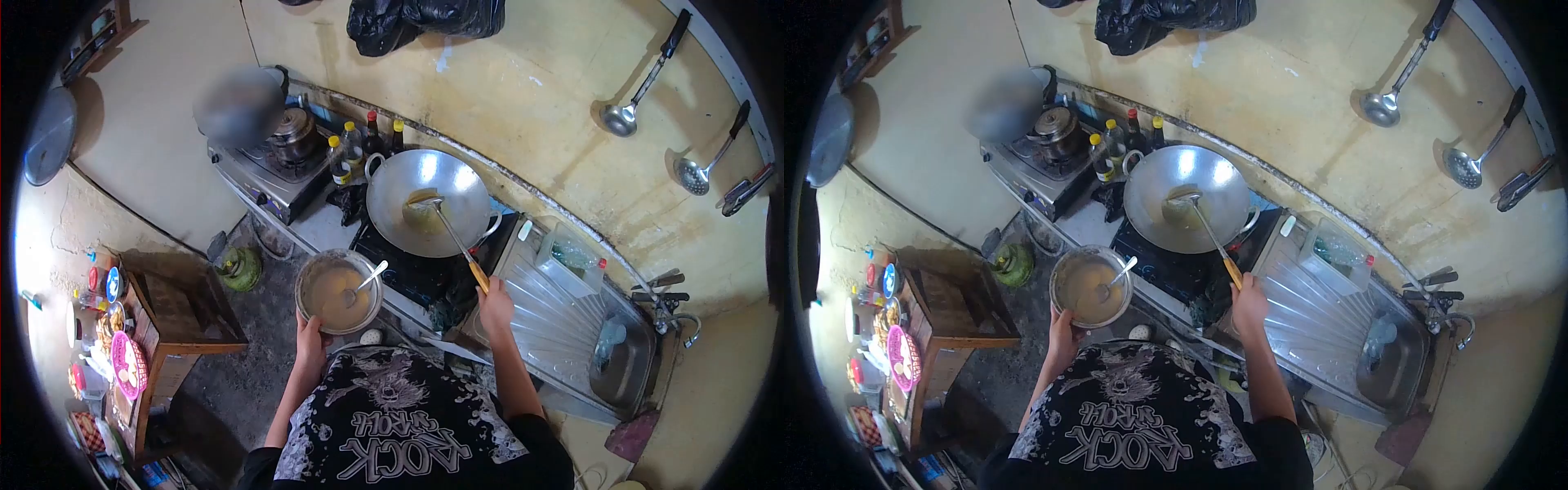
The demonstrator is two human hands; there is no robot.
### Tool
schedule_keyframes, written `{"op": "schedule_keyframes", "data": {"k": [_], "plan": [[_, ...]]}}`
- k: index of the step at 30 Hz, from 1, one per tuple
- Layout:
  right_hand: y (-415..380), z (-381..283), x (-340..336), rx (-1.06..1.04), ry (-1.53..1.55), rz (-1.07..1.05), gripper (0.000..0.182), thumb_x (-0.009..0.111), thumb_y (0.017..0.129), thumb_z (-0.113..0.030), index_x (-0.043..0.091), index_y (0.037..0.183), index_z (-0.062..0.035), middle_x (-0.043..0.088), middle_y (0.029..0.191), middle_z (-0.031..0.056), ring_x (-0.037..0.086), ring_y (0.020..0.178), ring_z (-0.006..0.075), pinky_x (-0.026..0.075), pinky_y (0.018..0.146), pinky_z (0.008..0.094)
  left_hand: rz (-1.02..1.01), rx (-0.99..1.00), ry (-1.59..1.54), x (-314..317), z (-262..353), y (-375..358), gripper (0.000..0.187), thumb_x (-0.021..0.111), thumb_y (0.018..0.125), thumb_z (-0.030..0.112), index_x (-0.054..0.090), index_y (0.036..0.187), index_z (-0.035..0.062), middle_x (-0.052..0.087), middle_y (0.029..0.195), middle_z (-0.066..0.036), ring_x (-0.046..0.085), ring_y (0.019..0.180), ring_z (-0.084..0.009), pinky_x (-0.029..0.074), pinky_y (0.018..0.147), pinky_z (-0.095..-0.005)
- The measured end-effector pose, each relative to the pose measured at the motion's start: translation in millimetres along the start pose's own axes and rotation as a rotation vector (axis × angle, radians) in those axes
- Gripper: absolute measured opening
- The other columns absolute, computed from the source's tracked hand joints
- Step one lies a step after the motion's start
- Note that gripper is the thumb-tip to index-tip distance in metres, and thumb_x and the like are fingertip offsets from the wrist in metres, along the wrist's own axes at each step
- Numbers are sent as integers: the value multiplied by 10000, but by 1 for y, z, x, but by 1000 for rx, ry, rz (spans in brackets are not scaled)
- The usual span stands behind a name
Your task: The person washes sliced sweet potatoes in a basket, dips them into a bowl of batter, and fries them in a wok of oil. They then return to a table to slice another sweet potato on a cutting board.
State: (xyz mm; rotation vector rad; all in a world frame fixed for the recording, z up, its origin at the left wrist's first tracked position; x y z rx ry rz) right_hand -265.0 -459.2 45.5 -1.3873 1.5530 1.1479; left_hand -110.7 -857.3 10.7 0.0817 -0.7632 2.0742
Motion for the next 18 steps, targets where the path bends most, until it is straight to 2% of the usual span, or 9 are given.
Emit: {"op": "schedule_keyframes", "data": {"k": [3,4,7,8,12,15,18], "plan": [[23,-29,-4,-12,33,29,316,560,893,-297,493,1106,-73,591,990,154,618,790,376,500,652,466,27,22,35,-4,8,-9,472,394,837,30,359,1284,179,541,886,-35,483,516,-98,332,385,-213],[30,-35,0,-11,29,2,324,540,903,-306,491,1127,-77,582,1012,150,623,818,352,511,669,451,29,15,43,-8,7,-9,480,395,836,30,353,1291,178,542,890,-38,492,527,-101,336,383,-215],[43,-51,-4,-42,62,40,310,528,909,-298,492,1146,-101,586,1007,148,626,799,353,511,658,456,32,14,55,-13,4,-5,504,394,834,30,332,1311,180,546,899,-46,520,556,-112,347,380,-222],[45,-54,-4,-44,84,46,312,512,915,-292,490,1186,-138,588,1001,145,629,779,351,510,644,460,35,19,56,-12,5,-4,511,392,835,31,325,1318,185,549,900,-50,529,564,-116,352,380,-223],[35,-57,-4,1,55,-48,357,515,913,-303,492,1236,-154,598,961,135,617,769,369,497,647,465,-24,-3,77,-15,-9,9,529,369,845,37,297,1340,210,553,953,-67,538,547,-124,371,369,-223],[19,-51,-14,-8,85,-20,332,522,910,-280,502,1216,-152,608,925,136,617,774,373,495,647,465,-33,-51,101,-9,-13,10,538,380,842,29,298,1339,218,559,911,-66,533,519,-132,349,352,-226],[0,-34,-16,-35,289,138,292,514,928,-268,510,1190,-138,601,839,124,625,746,337,499,665,438,-54,-68,108,-1,-16,17,548,388,840,21,302,1342,222,559,896,-62,541,529,-134,349,366,-232]]}}
Point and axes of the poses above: each hand's wrist, its own y-axis towards the middle knuckle, its own x-axis out of the palm, z = x × y, the point moved 10 cm from there along y, towards the middle knuckle
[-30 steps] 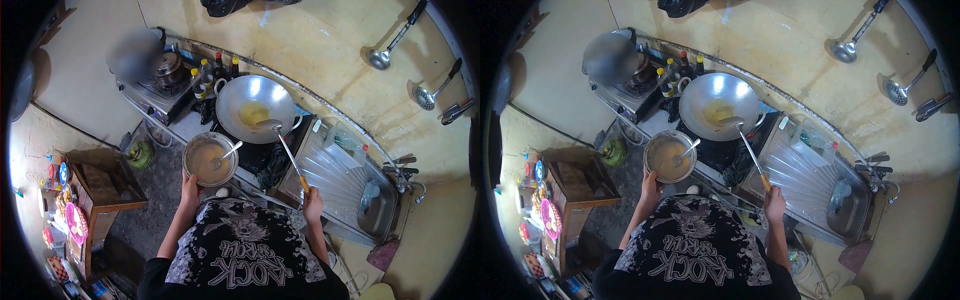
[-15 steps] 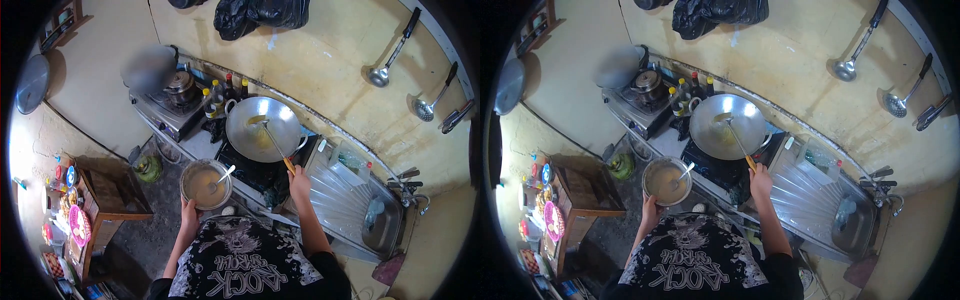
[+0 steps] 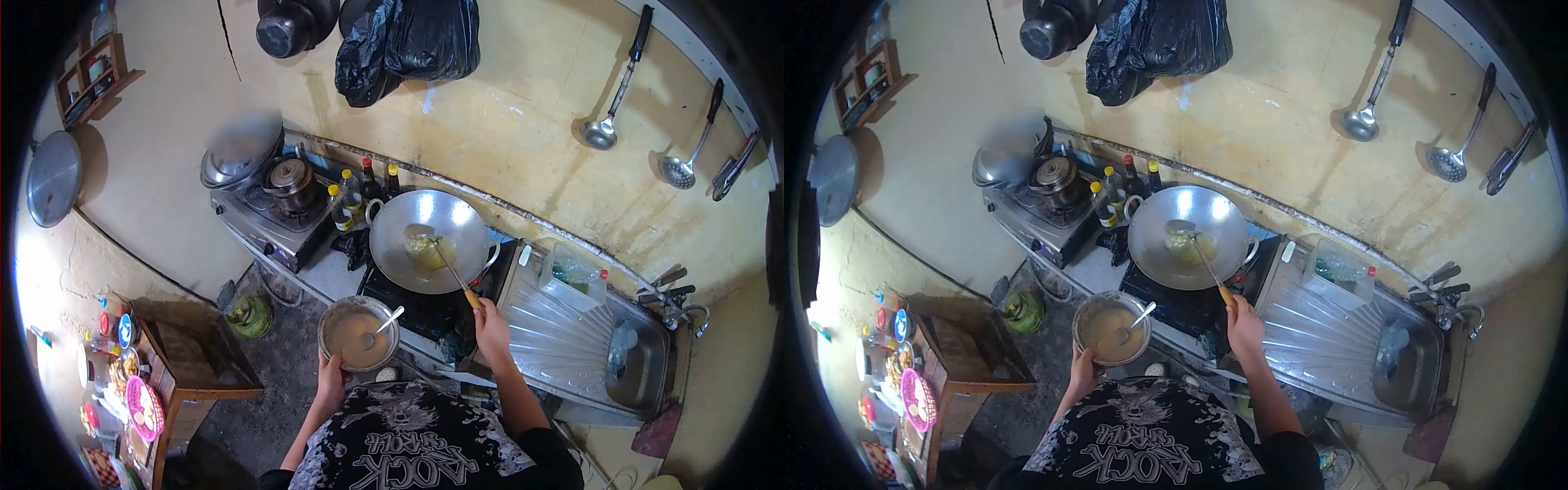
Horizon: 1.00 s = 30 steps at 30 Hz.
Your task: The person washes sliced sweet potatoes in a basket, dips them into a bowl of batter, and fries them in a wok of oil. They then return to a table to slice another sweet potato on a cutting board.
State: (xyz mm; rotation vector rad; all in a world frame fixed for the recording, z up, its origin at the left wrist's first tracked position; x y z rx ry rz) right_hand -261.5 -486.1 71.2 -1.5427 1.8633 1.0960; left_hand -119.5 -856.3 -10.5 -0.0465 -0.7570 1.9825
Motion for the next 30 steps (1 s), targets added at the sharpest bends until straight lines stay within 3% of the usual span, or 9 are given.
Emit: {"op": "schedule_keyframes", "data": {"k": [3,6,9,13,17,24,30], "plan": [[-15,23,0,195,263,75,224,495,953,-264,515,1144,-149,561,740,91,572,572,238,472,526,373,-26,-31,2,8,-6,7,557,391,840,18,302,1349,226,556,917,-62,549,544,-135,356,386,-234],[-33,69,59,701,891,-103,181,465,969,-274,462,1125,-181,509,682,39,461,466,136,374,402,282,-48,-54,31,17,-3,8,558,395,846,23,299,1354,232,555,925,-58,552,558,-136,354,399,-230],[-39,31,74,922,1331,-156,130,436,982,-295,420,1078,-208,460,666,16,285,404,72,239,365,216,-95,-60,29,22,-4,14,559,402,850,30,295,1357,239,552,925,-51,547,569,-132,353,406,-225],[-42,-4,91,1097,1554,-214,87,409,988,-307,393,1018,-227,448,662,12,295,420,73,250,391,230,-76,-75,32,18,-5,14,561,408,853,36,286,1362,241,547,932,-43,526,571,-119,362,417,-225],[-46,-31,118,1112,1704,-493,66,412,984,-308,394,991,-245,448,683,11,269,428,74,247,411,231,-53,-15,30,12,2,16,550,409,860,49,285,1362,238,549,949,-43,509,566,-109,370,420,-225],[-54,-44,83,826,1408,-545,104,447,979,-263,412,1029,-180,438,671,21,277,434,55,227,392,204,-30,-12,18,3,6,13,550,400,861,50,288,1363,245,550,948,-44,512,569,-108,357,405,-223],[-73,-14,25,732,1065,-477,178,454,981,-224,418,1147,-171,449,644,-3,299,426,37,235,383,189,-21,-24,52,-7,-2,20,545,403,851,48,303,1350,242,558,924,-41,510,561,-105,342,413,-216]]}}
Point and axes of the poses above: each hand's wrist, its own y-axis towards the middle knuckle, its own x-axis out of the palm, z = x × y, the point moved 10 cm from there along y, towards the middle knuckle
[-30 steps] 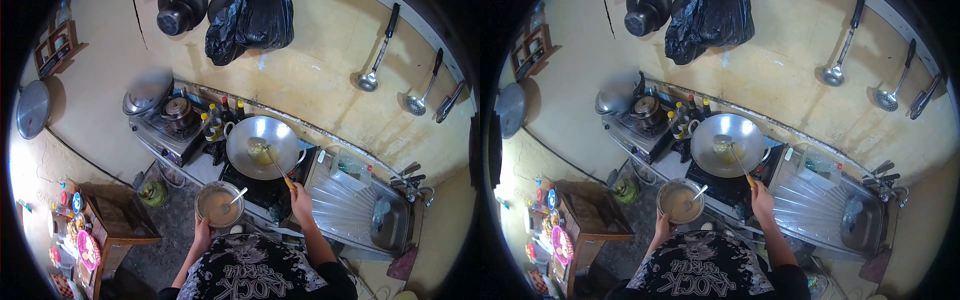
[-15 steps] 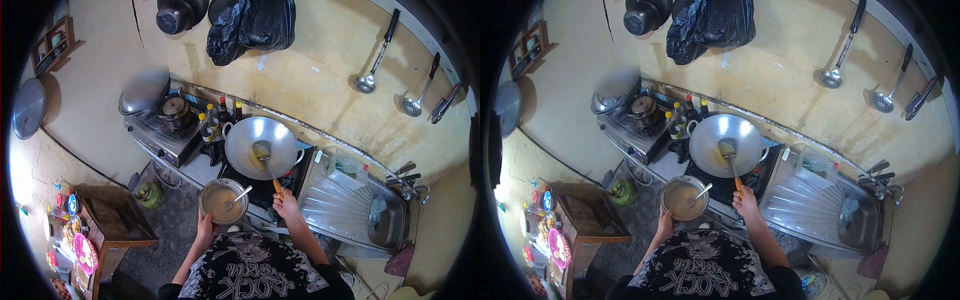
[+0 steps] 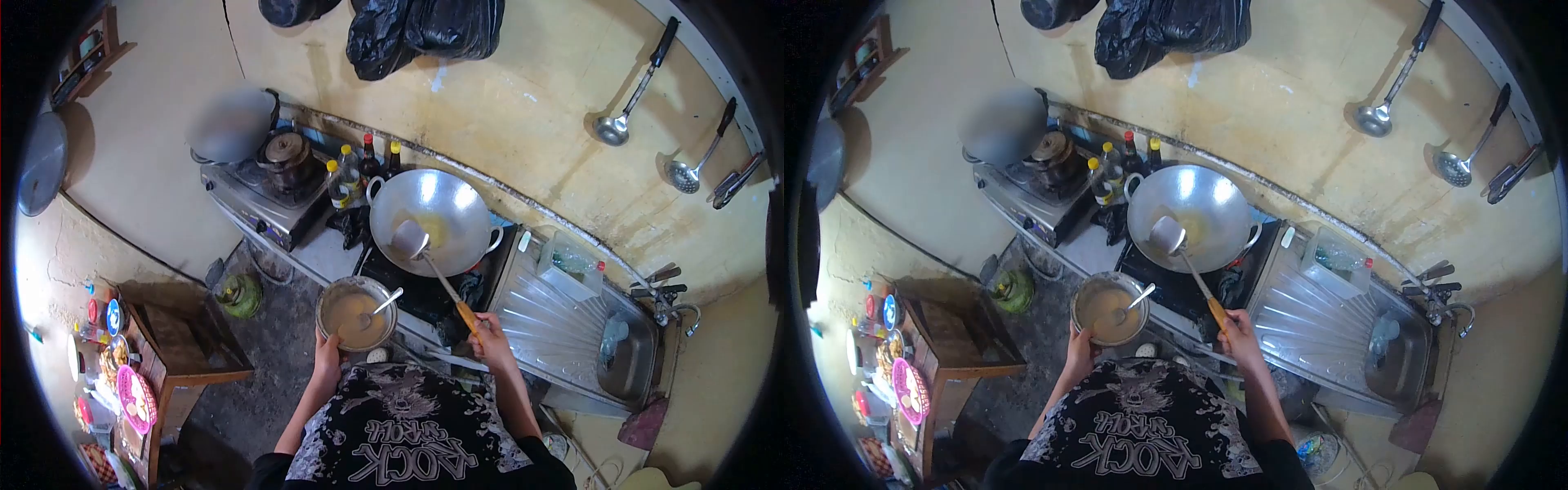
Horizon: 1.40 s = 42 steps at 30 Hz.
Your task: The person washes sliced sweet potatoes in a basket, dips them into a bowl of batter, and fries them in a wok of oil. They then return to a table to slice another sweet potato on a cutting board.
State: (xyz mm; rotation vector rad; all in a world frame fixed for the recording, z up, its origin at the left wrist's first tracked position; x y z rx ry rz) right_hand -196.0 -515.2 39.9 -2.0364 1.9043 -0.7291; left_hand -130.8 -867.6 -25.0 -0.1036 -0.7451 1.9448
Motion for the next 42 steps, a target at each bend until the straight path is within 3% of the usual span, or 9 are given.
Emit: {"op": "schedule_keyframes", "data": {"k": [5,9,12,16,19,31,38,41,42], "plan": [[-3,-6,-32,-180,-280,162,220,492,968,-253,444,1163,-163,459,641,-8,346,465,32,257,402,191,22,-8,-21,5,7,-2,528,395,856,40,310,1339,232,557,885,-33,508,547,-106,341,422,-215],[8,-40,-20,-423,-913,379,317,469,944,-188,396,1242,-106,597,778,140,618,700,324,475,625,395,13,-7,-18,7,7,0,506,393,867,44,314,1332,226,556,890,-31,517,557,-106,347,430,-217],[28,-54,4,-421,-1051,436,411,490,926,-202,392,1321,-143,609,889,173,603,786,385,481,731,452,-7,-10,-27,9,3,1,515,393,871,44,306,1343,231,558,899,-37,521,567,-104,352,429,-219],[45,-63,28,-450,-1200,368,473,512,896,-184,399,1352,-130,559,1107,184,583,931,391,487,765,459,-37,-20,-14,15,4,-1,554,401,868,44,283,1373,237,558,918,-37,523,581,-100,356,420,-220],[23,-75,34,-458,-1309,358,470,519,881,-185,428,1338,-125,574,1037,177,608,849,381,496,736,468,-41,-21,-9,14,-1,1,581,409,862,48,265,1393,234,558,936,-31,524,588,-96,359,417,-218],[-71,-117,-26,-358,-1336,397,438,569,835,-142,504,1268,-140,583,994,174,601,876,380,491,742,464,-31,-68,8,17,-3,0,595,421,851,58,258,1393,242,544,961,-28,521,603,-101,371,424,-221],[46,-63,-7,-377,-1184,400,490,579,839,-163,414,1298,-122,569,1139,186,591,961,396,482,807,470,-69,-87,6,26,2,0,555,414,855,42,279,1359,230,538,968,-35,512,567,-104,366,416,-219],[69,-63,11,-362,-1145,422,443,586,838,-188,427,1242,-104,559,1158,185,589,970,394,483,804,470,-96,-56,11,19,-7,11,539,413,865,46,282,1356,227,543,966,-39,526,555,-109,374,401,-219],[68,-68,17,-403,-1150,448,403,581,851,-240,441,1197,-88,601,1070,191,607,923,388,487,778,477,-99,-51,6,18,-7,11,540,415,864,45,283,1355,225,544,966,-41,528,556,-111,375,396,-220]]}}
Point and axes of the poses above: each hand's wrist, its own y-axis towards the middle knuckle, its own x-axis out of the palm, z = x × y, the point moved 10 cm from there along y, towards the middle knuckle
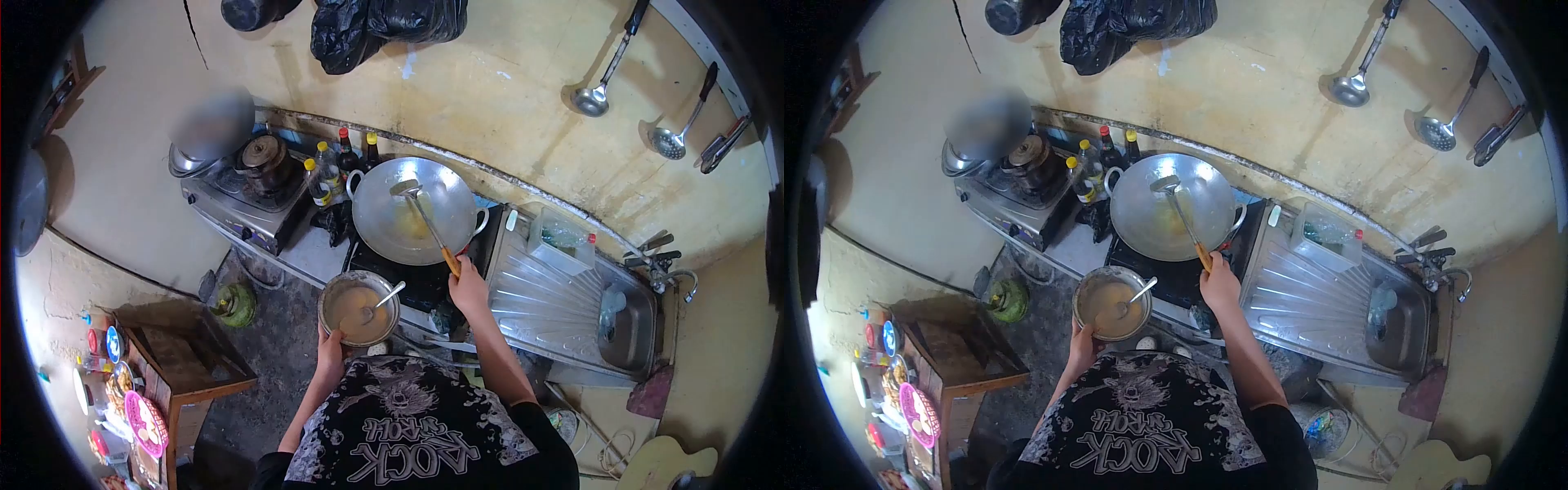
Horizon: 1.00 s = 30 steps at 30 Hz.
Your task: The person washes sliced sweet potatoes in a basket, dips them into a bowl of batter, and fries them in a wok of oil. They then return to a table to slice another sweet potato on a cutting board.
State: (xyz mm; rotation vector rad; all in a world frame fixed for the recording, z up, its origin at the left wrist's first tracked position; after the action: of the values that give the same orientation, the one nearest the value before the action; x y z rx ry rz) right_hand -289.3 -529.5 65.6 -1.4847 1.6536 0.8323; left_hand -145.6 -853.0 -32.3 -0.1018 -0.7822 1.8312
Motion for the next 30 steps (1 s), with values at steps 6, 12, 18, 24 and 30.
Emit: {"op": "schedule_keyframes", "data": {"k": [6,12,18,24,30], "plan": [[-6,16,2,41,-171,-53,363,522,888,-357,494,1107,-68,652,842,167,639,789,372,500,711,484,2,7,4,2,6,-7,546,428,852,35,291,1349,214,545,999,-54,533,553,-127,385,386,-226],[-47,57,-36,64,-219,-86,279,536,857,-302,522,997,-61,643,896,166,632,812,365,486,723,482,9,-39,16,6,4,-2,548,426,846,29,301,1346,216,538,1013,-65,529,553,-132,381,398,-223],[-81,97,-68,32,-234,-4,266,615,792,-239,553,1002,-88,641,898,115,620,825,331,457,712,455,-38,-76,39,24,3,-2,546,404,851,28,293,1351,219,538,999,-61,520,555,-128,369,406,-226],[-123,128,-98,-146,-203,240,233,624,788,-171,553,971,-44,607,875,138,558,831,347,411,744,435,-65,-90,53,32,-4,0,535,392,872,39,281,1361,226,540,989,-56,521,554,-125,366,416,-218],[-141,173,-89,-114,-192,235,264,636,762,-163,553,979,-38,569,835,129,522,802,340,405,725,436,-71,-113,52,43,-2,-6,523,380,889,47,279,1367,234,542,1016,-52,535,603,-125,363,422,-212]]}}
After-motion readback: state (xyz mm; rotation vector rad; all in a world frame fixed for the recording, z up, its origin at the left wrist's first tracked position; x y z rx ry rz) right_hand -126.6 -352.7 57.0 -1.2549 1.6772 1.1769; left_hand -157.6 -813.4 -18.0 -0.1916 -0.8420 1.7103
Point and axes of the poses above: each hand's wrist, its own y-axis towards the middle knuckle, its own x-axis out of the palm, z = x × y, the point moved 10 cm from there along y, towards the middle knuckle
